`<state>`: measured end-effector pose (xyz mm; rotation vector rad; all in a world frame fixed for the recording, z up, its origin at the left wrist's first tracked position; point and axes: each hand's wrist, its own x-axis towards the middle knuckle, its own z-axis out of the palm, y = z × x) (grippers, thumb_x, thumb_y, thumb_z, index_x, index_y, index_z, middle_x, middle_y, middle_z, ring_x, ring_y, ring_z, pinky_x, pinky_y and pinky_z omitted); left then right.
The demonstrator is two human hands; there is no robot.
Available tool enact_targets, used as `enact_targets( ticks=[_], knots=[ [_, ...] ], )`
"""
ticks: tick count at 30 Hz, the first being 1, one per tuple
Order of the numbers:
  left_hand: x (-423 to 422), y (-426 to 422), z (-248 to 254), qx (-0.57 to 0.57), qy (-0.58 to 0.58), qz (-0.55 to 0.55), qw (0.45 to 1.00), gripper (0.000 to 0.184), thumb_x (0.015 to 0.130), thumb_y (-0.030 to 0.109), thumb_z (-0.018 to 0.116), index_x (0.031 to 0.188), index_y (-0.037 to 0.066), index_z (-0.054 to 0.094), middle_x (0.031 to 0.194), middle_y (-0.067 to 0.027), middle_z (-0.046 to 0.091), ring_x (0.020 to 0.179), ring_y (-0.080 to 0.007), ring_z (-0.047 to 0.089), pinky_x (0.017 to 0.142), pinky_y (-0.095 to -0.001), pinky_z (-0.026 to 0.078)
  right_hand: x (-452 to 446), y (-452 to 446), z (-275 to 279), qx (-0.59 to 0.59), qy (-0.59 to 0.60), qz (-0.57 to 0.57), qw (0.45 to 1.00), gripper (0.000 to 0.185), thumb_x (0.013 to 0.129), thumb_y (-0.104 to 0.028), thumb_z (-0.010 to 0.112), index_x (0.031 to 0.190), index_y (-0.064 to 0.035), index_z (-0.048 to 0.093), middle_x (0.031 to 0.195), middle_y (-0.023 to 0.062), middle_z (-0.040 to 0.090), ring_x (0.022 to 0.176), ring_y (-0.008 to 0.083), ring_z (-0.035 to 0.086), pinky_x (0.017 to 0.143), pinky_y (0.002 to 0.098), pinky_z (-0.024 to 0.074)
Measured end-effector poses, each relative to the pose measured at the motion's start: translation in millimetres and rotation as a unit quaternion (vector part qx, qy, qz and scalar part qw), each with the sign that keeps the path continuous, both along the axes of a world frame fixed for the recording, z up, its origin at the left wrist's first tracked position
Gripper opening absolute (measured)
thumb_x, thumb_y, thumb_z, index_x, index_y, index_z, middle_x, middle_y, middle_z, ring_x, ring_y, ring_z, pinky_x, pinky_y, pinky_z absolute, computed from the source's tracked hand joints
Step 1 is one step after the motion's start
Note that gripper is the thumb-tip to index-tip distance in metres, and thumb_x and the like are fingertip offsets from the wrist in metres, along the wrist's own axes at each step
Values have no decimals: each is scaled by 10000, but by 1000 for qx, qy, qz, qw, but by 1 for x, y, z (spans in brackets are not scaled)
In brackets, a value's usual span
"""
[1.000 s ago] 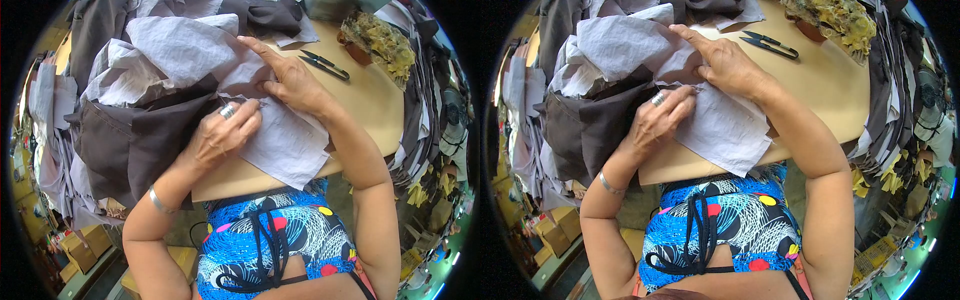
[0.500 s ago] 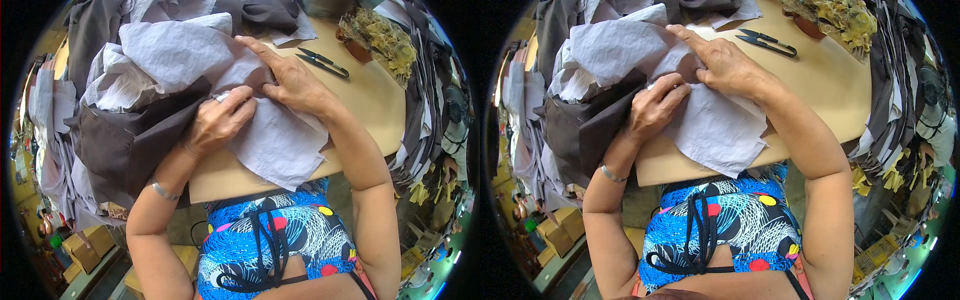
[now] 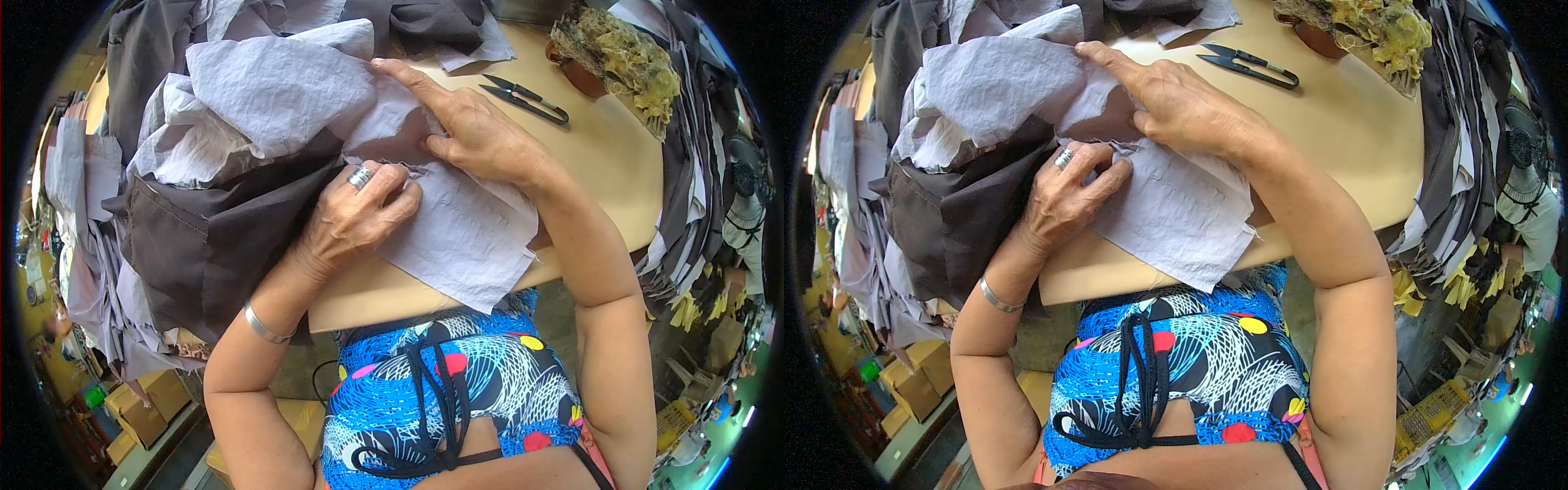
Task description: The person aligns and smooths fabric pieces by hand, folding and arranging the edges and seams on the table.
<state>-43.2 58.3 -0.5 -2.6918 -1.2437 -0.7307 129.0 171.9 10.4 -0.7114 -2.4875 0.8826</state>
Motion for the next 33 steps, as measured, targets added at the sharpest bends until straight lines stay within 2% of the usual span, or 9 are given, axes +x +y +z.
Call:
enact_targets(
  ticks=[2, 4, 6, 9, 12, 15, 24, 27, 33],
  knots=[
    [2, -1, -4, 20, -13, 22, 999, 220, 724, 102, 580, 941, 74, 607, 896, -61, 534, 726, -170, 581, 637, -295, 498, 0, 2, -2, 6, 18, 8, 1000, 881, 658, 76, 551, 1447, -177, 253, 986, 243, 617, 749, 344, 616, 716, 430, 479],
    [3, -1, -3, 21, -19, 29, 999, 245, 722, 80, 593, 965, 62, 623, 913, -69, 534, 737, -179, 591, 644, -297, 511, 0, 2, 0, -8, 21, 13, 1000, 875, 652, 86, 543, 1443, -162, 264, 1137, 224, 549, 926, 344, 550, 832, 409, 437],
    [3, 0, 4, 1, -19, 22, 1000, 287, 708, 30, 627, 994, 45, 647, 931, -82, 530, 748, -196, 604, 642, -302, 526, -1, -1, 8, -45, -5, 12, 999, 864, 640, 105, 524, 1436, -132, 285, 1395, 195, 412, 1272, 347, 417, 1057, 370, 353],
    [0, 5, 2, 63, 46, -26, 997, 288, 696, 33, 635, 983, 3, 641, 930, -88, 521, 718, -181, 596, 623, -288, 527, -2, 0, 9, -54, -5, 14, 998, 862, 642, 104, 531, 1433, -139, 291, 1391, 191, 420, 1251, 351, 440, 1042, 369, 369],
    [3, 10, 6, 81, 94, -30, 992, 144, 702, 74, 612, 830, 9, 602, 881, -53, 506, 662, -116, 564, 587, -260, 510, -2, 0, 9, -74, -33, 1, 997, 854, 646, 103, 531, 1430, -143, 296, 1390, 191, 421, 1237, 351, 454, 1030, 368, 380],
    [3, 17, -4, 131, 81, -52, 987, 128, 712, 78, 619, 811, 3, 588, 859, -46, 494, 614, -109, 544, 558, -261, 502, -3, -1, 12, -97, -53, -8, 994, 851, 648, 101, 529, 1429, -147, 298, 1391, 192, 421, 1226, 349, 466, 1019, 366, 389],
    [0, 12, 0, 106, 94, -59, 988, 147, 720, 79, 619, 842, 2, 597, 861, -46, 503, 639, -117, 551, 585, -259, 493, -2, -2, 12, -94, -42, 6, 995, 857, 648, 93, 509, 1438, -153, 287, 1378, 190, 435, 1169, 347, 513, 963, 374, 423],
    [2, 1, 2, 53, 94, -17, 994, 285, 693, 61, 654, 975, 27, 653, 935, -55, 536, 747, -153, 603, 652, -288, 524, -1, -2, 12, -85, -39, 16, 996, 857, 649, 89, 507, 1440, -156, 286, 1377, 185, 438, 1190, 350, 496, 977, 376, 410],
    [9, -5, 1, 24, 37, 50, 998, 311, 706, 64, 654, 1016, 48, 657, 927, -54, 545, 759, -168, 602, 655, -293, 523, -1, 2, 2, -22, 1, 27, 999, 846, 650, 84, 511, 1438, -136, 293, 1384, 194, 425, 1217, 342, 473, 1004, 377, 390]
  ],
)
